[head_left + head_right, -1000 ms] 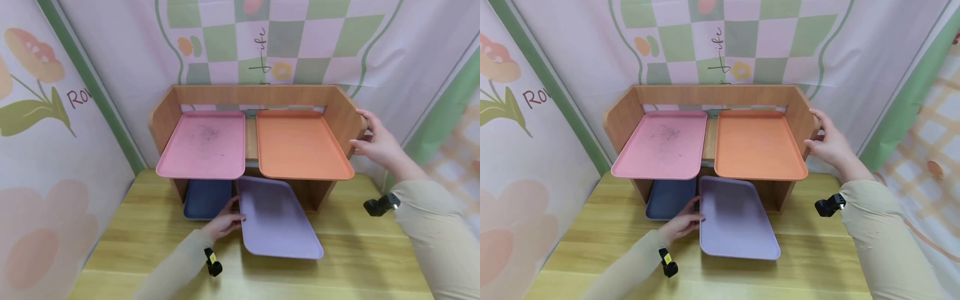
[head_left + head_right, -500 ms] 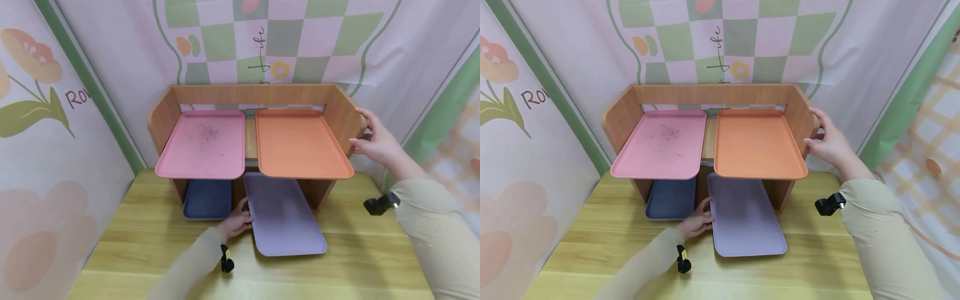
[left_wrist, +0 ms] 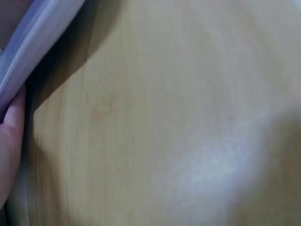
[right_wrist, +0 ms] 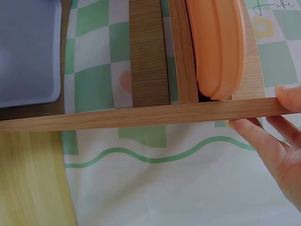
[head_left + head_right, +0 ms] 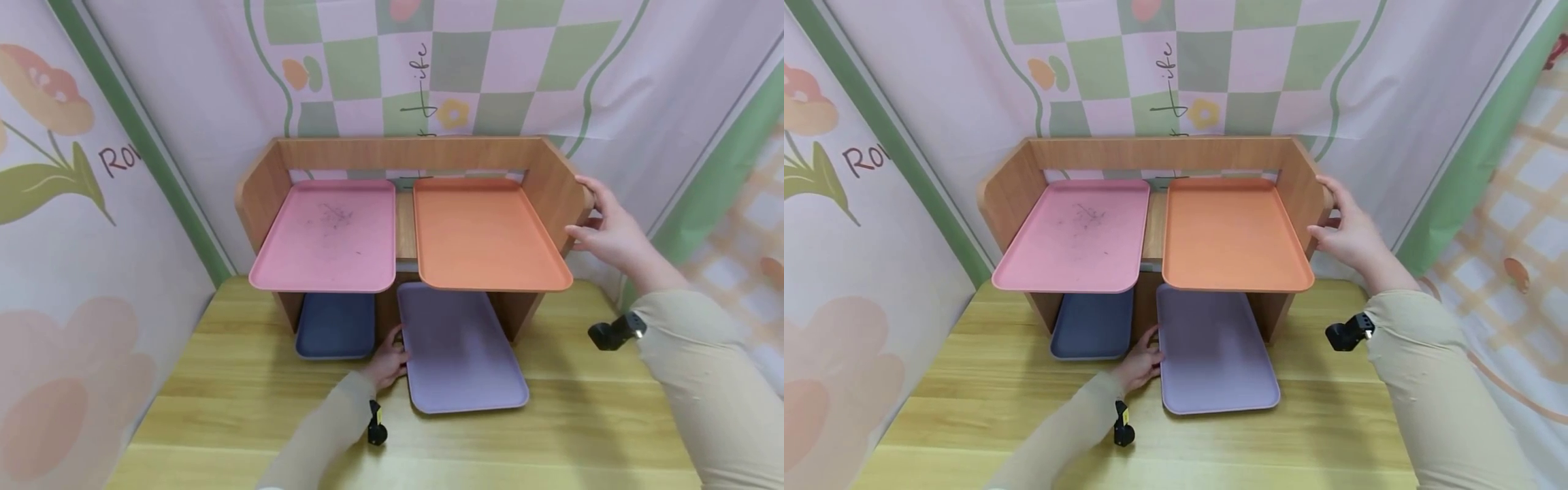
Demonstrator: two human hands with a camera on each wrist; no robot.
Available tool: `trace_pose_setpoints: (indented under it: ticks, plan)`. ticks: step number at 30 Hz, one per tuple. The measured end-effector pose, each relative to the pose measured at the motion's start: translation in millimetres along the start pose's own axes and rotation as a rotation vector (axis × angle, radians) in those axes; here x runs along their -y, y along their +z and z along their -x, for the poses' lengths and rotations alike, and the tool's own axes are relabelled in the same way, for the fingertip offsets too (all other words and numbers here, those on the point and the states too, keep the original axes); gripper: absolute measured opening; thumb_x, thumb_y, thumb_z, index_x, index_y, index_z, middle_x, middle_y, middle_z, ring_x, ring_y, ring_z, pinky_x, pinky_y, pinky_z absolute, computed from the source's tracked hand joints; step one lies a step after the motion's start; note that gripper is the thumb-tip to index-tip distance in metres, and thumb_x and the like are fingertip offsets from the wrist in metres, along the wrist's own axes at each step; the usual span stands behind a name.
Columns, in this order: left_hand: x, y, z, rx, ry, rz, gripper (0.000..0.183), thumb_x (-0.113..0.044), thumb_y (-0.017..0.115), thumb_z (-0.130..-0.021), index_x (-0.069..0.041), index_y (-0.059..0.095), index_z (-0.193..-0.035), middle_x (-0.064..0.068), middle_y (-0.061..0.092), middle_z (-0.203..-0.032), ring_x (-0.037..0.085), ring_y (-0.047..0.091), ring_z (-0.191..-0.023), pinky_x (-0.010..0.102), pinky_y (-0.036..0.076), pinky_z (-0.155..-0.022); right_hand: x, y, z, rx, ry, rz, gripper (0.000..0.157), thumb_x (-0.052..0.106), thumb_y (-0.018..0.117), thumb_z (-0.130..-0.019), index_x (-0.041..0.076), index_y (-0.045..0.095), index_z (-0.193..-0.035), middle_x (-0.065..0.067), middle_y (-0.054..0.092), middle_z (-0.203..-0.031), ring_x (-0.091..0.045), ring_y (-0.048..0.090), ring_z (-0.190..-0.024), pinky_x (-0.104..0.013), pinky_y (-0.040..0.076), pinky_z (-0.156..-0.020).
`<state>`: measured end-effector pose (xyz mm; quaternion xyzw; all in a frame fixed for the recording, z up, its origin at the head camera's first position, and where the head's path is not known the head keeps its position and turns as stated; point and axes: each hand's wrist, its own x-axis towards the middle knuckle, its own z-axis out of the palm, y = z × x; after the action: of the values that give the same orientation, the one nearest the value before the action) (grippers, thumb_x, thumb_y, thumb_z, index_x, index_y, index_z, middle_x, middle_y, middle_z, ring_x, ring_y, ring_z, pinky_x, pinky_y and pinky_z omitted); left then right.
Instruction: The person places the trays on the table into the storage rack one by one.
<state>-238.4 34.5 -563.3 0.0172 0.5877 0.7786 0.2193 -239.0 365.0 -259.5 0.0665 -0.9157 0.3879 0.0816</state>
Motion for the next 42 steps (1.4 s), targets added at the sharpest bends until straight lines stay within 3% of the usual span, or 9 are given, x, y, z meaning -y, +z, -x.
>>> trace_pose_setpoints:
  ticks: [6, 13, 18, 25, 31, 36, 42]
  plan:
    - [-5.8, 1.1, 6.7, -0.067, -0.003, -0.09, 0.071, 0.003, 0.051, -0.091, -0.012, 0.017, -0.151, 0.009, 0.057, -0.099, 0.012, 0.058, -0.08, 0.028, 0.054, -0.066, 2.0, 0.9, -0.9, -0.004, 0.004, 0.007, 0.083, 0.002, 0.053, -0.092, 0.029, 0.002, -0.152, -0.035, 0.021, -0.147, -0.057, 0.045, -0.114, -0.015, 0.052, -0.057]
    - [-11.1, 2.5, 27.1, 0.02, -0.08, -0.089, 0.082, 0.012, 0.054, -0.083, -0.007, 0.011, -0.15, 0.023, 0.062, -0.108, 0.021, 0.065, -0.082, 0.045, 0.056, -0.076, 3.7, 0.0, -2.2, -0.003, 0.007, 0.024, 0.083, 0.004, 0.053, -0.093, 0.03, 0.001, -0.152, -0.036, 0.023, -0.145, -0.056, 0.046, -0.113, -0.018, 0.053, -0.057]
    - [-5.2, 3.9, 38.1, 0.058, -0.14, -0.1, 0.087, 0.015, 0.055, -0.082, -0.008, 0.007, -0.15, 0.024, 0.064, -0.107, 0.025, 0.067, -0.083, 0.042, 0.058, -0.073, 3.9, -2.5, -3.6, 0.0, 0.006, 0.02, 0.083, 0.003, 0.053, -0.093, 0.03, 0.001, -0.152, -0.036, 0.022, -0.145, -0.057, 0.045, -0.114, -0.018, 0.053, -0.057]
    - [0.1, 6.7, 43.5, 0.044, -0.123, -0.102, 0.092, 0.02, 0.054, -0.077, -0.011, 0.008, -0.151, 0.023, 0.065, -0.107, 0.023, 0.067, -0.074, 0.037, 0.058, -0.065, 3.3, -2.2, -2.6, 0.0, 0.003, 0.018, 0.084, 0.002, 0.054, -0.092, 0.03, 0.002, -0.152, -0.036, 0.022, -0.145, -0.059, 0.044, -0.114, -0.019, 0.054, -0.057]
    - [-4.7, 3.8, 39.5, 0.024, -0.094, -0.106, 0.082, 0.017, 0.053, -0.079, -0.007, 0.017, -0.149, 0.026, 0.061, -0.113, 0.019, 0.064, -0.077, 0.033, 0.057, -0.064, 2.4, -1.4, -0.6, -0.003, 0.007, 0.028, 0.084, 0.003, 0.054, -0.092, 0.03, 0.001, -0.152, -0.036, 0.024, -0.144, -0.058, 0.045, -0.113, -0.021, 0.055, -0.058]
    - [-5.8, -0.3, 28.1, -0.046, -0.056, -0.106, 0.075, 0.014, 0.055, -0.079, -0.003, 0.028, -0.146, 0.031, 0.056, -0.122, 0.02, 0.065, -0.083, 0.031, 0.058, -0.064, 2.2, -1.1, -0.2, -0.004, 0.0, 0.02, 0.084, 0.003, 0.054, -0.092, 0.03, 0.001, -0.152, -0.036, 0.024, -0.144, -0.058, 0.045, -0.114, -0.018, 0.054, -0.058]
    - [-5.1, 0.6, 17.9, -0.096, -0.057, -0.073, 0.071, 0.013, 0.055, -0.079, -0.002, 0.032, -0.145, 0.03, 0.057, -0.123, 0.019, 0.066, -0.082, 0.031, 0.058, -0.064, 1.0, 0.4, 1.9, -0.003, 0.002, 0.016, 0.084, 0.001, 0.053, -0.092, 0.028, 0.001, -0.152, -0.036, 0.026, -0.142, -0.058, 0.046, -0.112, -0.017, 0.053, -0.058]
